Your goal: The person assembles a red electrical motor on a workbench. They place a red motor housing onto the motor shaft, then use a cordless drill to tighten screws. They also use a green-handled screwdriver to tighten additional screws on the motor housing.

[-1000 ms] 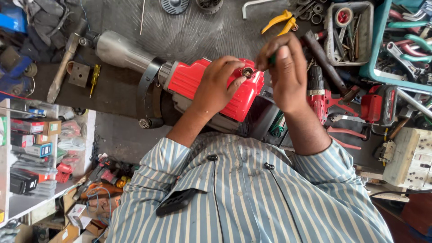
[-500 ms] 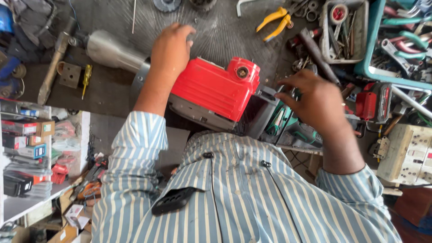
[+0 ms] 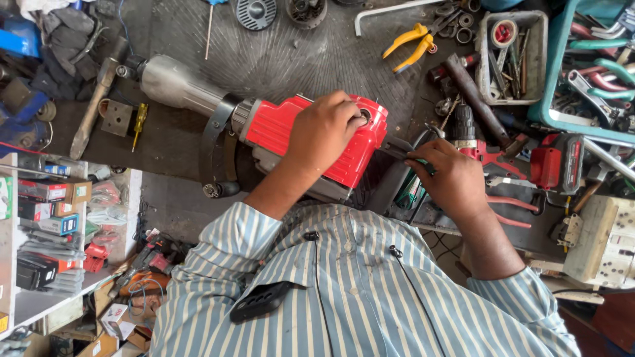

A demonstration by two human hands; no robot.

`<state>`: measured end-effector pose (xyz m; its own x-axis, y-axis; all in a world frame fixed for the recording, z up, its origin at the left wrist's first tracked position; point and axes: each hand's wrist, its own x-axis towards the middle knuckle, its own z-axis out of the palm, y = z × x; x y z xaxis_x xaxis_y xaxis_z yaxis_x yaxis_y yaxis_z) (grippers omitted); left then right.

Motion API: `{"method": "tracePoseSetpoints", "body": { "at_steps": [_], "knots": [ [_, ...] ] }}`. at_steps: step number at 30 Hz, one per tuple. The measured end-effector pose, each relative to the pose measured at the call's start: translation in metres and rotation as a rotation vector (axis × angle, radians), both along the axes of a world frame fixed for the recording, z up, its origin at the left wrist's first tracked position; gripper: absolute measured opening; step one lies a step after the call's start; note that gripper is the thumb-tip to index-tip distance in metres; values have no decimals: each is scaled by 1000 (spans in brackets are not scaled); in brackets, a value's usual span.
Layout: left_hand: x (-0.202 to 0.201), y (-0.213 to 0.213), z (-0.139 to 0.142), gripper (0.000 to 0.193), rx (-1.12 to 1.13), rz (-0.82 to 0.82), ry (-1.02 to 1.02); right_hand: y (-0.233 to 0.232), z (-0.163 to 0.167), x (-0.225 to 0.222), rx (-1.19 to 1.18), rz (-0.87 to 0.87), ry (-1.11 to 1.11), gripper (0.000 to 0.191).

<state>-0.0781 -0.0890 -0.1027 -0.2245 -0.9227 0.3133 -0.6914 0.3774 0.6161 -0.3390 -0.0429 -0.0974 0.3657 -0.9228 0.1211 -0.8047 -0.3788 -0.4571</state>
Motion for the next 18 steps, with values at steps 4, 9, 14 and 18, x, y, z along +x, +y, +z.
{"method": "tracePoseSetpoints", "body": {
  "at_steps": [4,9,14,18],
  "knots": [
    [-4,3,-1,18,-53,49,-28,-4,4,6,-11,-36,-110,15],
    [5,-4,-7,23,-46,-20,43,-14,19,18,-9,-33,-232,17],
    [37,-21,-5,14,179,-24,549,-23,44,18,43,-116,-180,18],
    [84,-47,4,19,532,144,934,-35,54,15,-70,-101,-149,18]
  ]
}}
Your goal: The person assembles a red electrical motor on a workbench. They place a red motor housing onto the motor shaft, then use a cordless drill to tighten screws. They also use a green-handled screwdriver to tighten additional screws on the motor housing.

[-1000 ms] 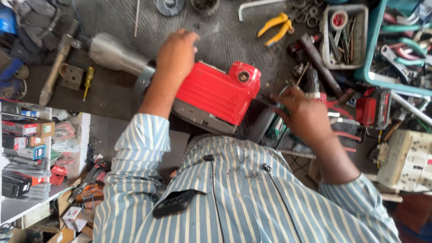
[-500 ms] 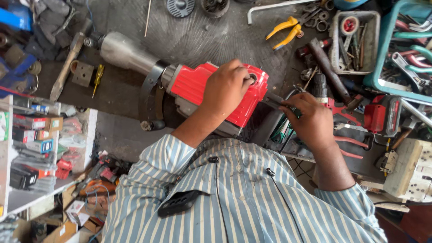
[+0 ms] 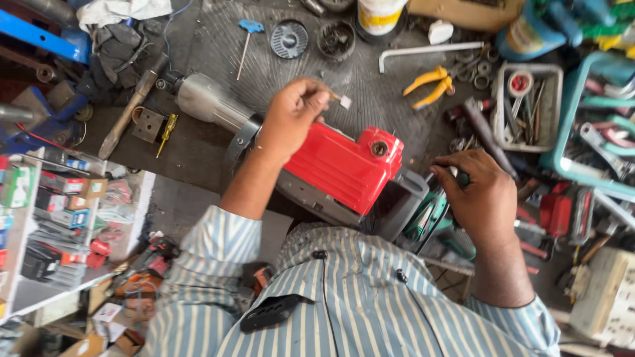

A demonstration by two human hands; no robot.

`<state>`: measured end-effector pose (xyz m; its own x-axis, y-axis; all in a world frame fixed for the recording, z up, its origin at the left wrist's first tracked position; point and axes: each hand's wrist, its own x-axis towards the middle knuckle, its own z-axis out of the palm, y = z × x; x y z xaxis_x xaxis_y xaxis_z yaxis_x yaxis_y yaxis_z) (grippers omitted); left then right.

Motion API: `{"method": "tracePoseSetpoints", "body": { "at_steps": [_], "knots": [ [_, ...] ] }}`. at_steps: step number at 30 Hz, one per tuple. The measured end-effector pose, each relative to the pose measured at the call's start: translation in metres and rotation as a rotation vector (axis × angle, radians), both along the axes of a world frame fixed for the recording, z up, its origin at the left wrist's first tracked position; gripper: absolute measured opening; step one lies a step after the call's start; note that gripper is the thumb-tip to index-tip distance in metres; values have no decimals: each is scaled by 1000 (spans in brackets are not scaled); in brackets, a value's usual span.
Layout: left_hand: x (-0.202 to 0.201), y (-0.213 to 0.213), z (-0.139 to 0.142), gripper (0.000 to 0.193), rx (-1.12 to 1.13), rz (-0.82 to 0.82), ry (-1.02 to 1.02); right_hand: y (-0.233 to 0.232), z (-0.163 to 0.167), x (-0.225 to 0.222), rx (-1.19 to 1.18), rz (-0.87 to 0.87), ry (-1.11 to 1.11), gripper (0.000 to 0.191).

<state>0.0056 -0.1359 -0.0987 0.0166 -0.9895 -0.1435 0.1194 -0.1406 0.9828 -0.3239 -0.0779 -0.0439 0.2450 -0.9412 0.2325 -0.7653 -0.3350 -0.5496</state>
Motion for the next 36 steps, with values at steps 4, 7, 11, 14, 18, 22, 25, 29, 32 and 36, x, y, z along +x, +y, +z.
{"method": "tracePoseSetpoints", "body": {
  "at_steps": [4,7,11,14,18,22,25,29,32,36],
  "knots": [
    [33,-43,-5,17,-355,31,-715,-38,3,17,-60,82,96,16],
    [35,-100,-21,20,-458,87,-875,-95,-3,57,-84,169,132,18],
    [31,-141,-49,21,-369,159,-968,-171,-34,125,-96,176,177,20],
    [37,-144,-64,20,-271,18,-999,-201,-67,149,87,161,218,21],
    [34,-130,-77,27,-65,-65,-1101,-222,-86,155,45,148,180,18],
    [25,-124,-81,30,-261,-105,-1238,-221,-66,159,66,107,109,24],
    [37,-139,-73,22,-249,-130,-1183,-201,-33,141,-150,253,-135,30],
    [37,-157,-65,15,-107,-181,-862,-151,8,94,135,85,-303,22],
    [20,-152,-48,23,-408,-58,-728,-117,33,65,82,241,-449,19],
    [-1,-130,27,37,-115,-309,-367,-91,70,41,194,74,-719,19]
  ]
}}
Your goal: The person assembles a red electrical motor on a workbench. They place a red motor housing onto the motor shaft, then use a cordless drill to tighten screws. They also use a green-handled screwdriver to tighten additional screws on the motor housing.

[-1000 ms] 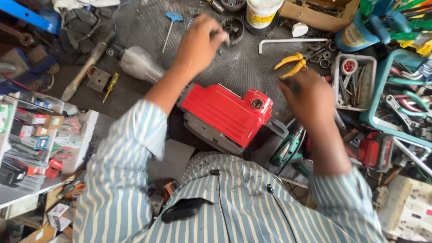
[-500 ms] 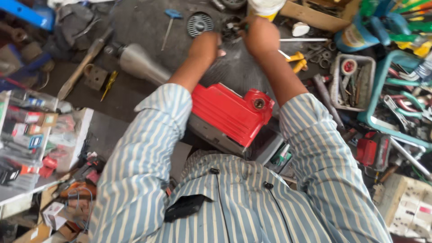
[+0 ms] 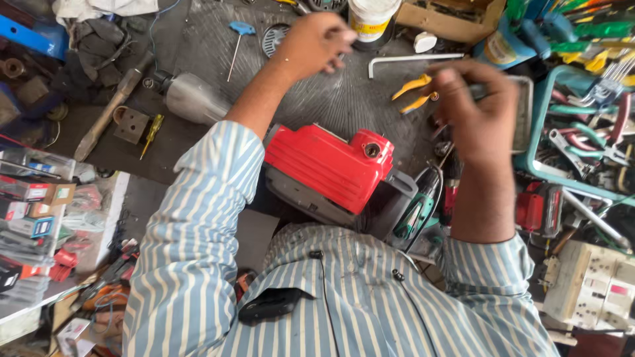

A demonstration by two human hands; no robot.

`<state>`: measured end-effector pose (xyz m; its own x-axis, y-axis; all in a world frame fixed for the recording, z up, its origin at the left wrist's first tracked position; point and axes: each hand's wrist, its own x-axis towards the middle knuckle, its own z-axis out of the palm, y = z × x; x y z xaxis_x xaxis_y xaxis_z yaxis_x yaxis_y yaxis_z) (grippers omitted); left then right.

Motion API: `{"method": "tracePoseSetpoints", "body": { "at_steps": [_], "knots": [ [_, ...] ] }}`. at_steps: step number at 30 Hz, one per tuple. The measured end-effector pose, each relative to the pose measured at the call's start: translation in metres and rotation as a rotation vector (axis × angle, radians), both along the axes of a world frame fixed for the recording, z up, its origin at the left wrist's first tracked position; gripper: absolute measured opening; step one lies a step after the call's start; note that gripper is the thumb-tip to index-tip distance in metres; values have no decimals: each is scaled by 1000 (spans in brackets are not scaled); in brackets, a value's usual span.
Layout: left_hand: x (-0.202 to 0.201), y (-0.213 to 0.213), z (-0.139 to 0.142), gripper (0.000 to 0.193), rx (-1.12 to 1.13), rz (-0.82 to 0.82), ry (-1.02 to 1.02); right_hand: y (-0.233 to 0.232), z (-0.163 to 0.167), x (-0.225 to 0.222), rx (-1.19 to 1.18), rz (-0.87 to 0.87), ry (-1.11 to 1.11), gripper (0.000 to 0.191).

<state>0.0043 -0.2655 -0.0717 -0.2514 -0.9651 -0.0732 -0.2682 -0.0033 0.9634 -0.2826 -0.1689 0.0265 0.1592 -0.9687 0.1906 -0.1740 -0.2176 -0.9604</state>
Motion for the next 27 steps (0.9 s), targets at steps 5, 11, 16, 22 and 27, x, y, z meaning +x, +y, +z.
{"method": "tracePoseSetpoints", "body": {
  "at_steps": [5,11,16,22,27],
  "knots": [
    [-42,89,92,45,-705,-450,36,31,19,12,-48,270,-801,44],
    [2,204,109,39,-414,-119,-350,82,-23,20,-180,351,-392,92],
    [103,302,41,33,-324,311,-121,106,-107,-12,-168,70,222,80],
    [133,390,-80,33,65,923,128,191,-180,-34,123,-402,278,38],
    [129,401,-119,57,-304,567,44,234,-193,-7,366,-409,-164,55]
  ]
}}
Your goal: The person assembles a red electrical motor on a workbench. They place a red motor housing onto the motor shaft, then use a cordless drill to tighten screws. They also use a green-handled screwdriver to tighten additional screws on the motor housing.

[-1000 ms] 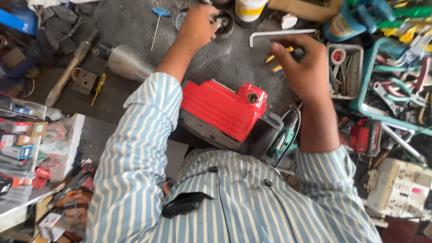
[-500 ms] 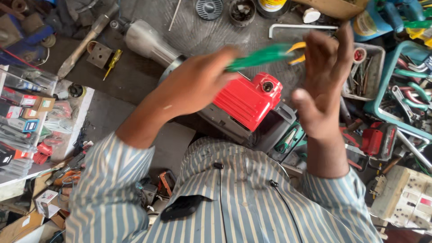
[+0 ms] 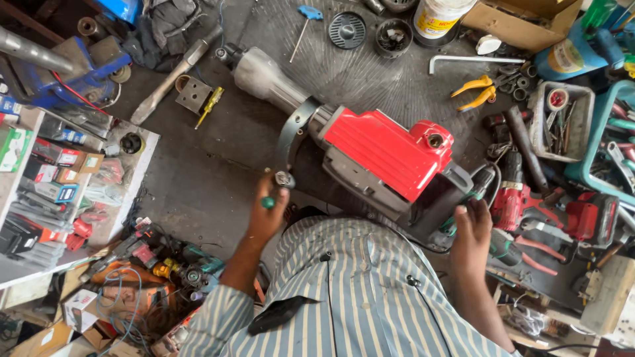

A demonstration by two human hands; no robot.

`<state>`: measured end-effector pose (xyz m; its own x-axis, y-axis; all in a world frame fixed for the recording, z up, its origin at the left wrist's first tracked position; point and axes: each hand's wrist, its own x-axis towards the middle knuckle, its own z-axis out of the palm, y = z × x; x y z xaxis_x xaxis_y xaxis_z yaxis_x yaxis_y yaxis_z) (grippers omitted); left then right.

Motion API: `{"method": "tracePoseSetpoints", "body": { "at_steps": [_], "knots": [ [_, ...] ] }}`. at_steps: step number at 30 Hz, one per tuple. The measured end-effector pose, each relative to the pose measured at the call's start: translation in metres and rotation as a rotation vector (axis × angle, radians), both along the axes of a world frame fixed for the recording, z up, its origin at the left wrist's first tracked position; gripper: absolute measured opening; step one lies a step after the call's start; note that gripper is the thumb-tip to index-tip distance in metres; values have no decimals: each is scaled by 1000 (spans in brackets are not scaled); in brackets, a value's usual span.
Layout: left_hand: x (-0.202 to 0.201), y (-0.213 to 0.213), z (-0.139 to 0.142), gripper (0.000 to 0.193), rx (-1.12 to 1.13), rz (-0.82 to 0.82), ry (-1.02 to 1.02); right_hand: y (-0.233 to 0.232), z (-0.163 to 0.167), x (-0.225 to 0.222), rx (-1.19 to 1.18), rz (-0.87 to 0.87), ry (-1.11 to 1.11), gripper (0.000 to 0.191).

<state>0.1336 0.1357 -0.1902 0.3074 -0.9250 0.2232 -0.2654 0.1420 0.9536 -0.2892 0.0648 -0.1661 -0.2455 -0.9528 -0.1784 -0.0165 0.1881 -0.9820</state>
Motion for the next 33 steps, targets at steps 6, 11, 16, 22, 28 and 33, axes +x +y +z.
{"method": "tracePoseSetpoints", "body": {
  "at_steps": [6,11,16,22,28,33],
  "knots": [
    [20,-28,38,37,46,-240,234,7,22,42,302,-172,-370,43],
    [46,-63,84,36,128,-373,477,15,19,82,280,-164,-414,39],
    [49,-83,109,34,192,-410,576,-11,21,94,252,-192,-480,60],
    [72,-84,150,36,308,-393,524,30,23,117,-40,-278,-467,73],
    [68,-135,195,39,464,-346,381,-1,-4,86,-509,-561,-605,62],
    [38,-172,201,33,394,-292,327,-78,-14,56,-742,-159,-620,40]
  ]
}}
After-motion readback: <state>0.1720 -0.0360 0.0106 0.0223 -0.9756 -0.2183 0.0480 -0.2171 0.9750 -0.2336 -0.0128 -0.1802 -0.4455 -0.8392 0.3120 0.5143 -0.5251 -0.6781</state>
